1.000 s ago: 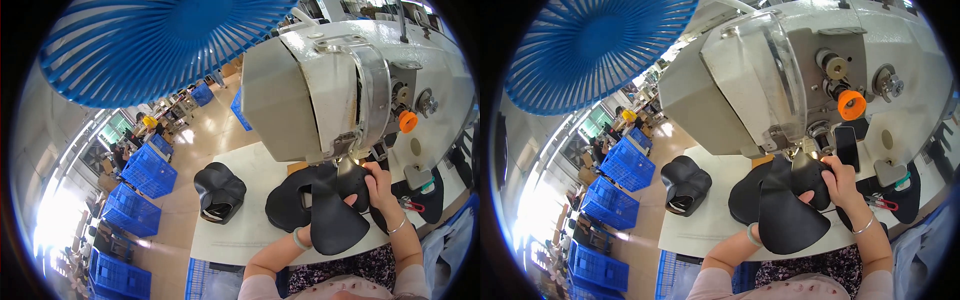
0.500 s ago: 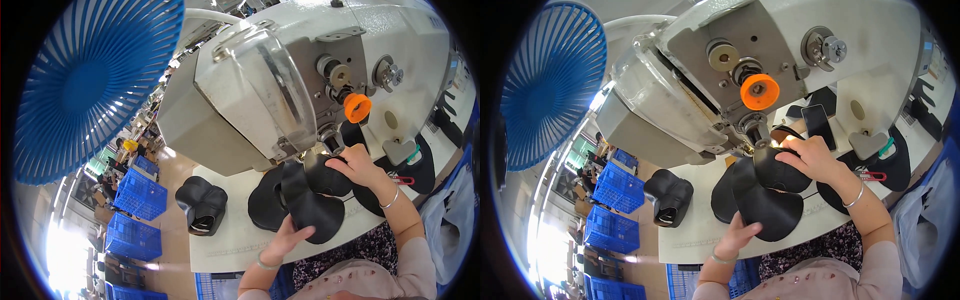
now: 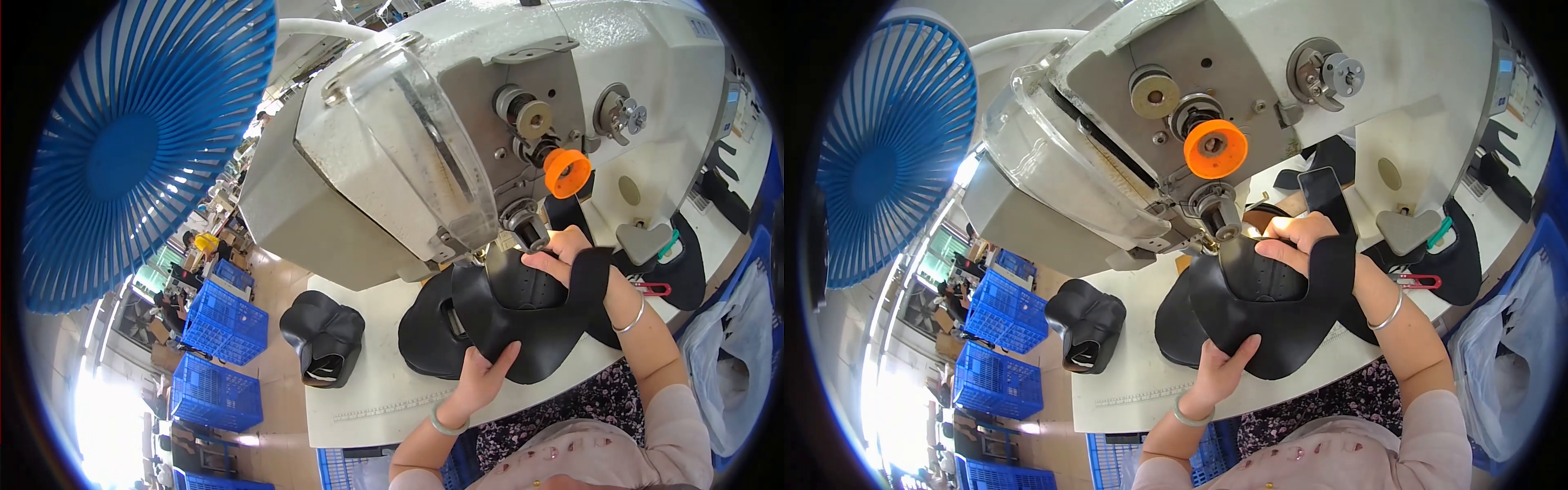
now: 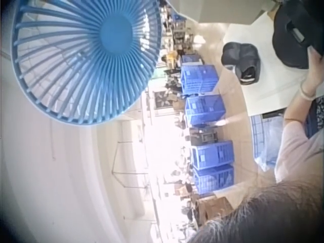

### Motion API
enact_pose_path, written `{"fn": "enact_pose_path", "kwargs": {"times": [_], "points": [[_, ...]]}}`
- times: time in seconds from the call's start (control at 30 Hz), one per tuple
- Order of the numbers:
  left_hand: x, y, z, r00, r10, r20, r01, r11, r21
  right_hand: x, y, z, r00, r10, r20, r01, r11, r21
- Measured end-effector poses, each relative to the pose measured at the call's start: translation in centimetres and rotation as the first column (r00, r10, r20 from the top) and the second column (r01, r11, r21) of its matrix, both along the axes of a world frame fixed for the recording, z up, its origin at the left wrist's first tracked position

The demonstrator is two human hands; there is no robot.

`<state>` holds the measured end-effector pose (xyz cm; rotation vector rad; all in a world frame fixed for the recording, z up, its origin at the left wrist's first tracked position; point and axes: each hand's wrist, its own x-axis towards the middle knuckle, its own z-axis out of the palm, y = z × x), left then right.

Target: The recorder uses an industrial sewing machine to stitch together black material components of a shoe upper.

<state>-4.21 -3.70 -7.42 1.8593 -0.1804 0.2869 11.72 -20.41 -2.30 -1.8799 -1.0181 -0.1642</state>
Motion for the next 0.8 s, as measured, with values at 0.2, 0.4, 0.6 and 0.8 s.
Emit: {"fn": "enact_pose_path", "kwargs": {"times": [0.2, 0.4, 0.6, 0.8], "points": [[1.1, 3.5, 2.6, 0.903, 0.344, 0.258, -0.292, 0.931, -0.221, 0.5, -0.2, -0.3, 0.999, 0.035, 0.038, -0.037, 0.997, 0.070], [4.1, 4.3, 5.7, 0.794, -0.231, 0.563, -0.314, 0.638, 0.704, 0.9, -0.1, -0.1, 0.997, 0.076, -0.020, -0.074, 0.996, 0.052], [3.2, 2.9, 5.7, 0.873, -0.041, 0.487, -0.175, 0.904, 0.390, 1.0, 0.0, 0.1, 0.989, 0.138, -0.055, -0.130, 0.983, 0.128], [3.3, 2.5, 5.6, 0.809, -0.105, 0.578, -0.324, 0.740, 0.589, 0.9, -0.2, 0.4, 0.998, 0.051, 0.047, -0.052, 0.999, 0.012]]}}
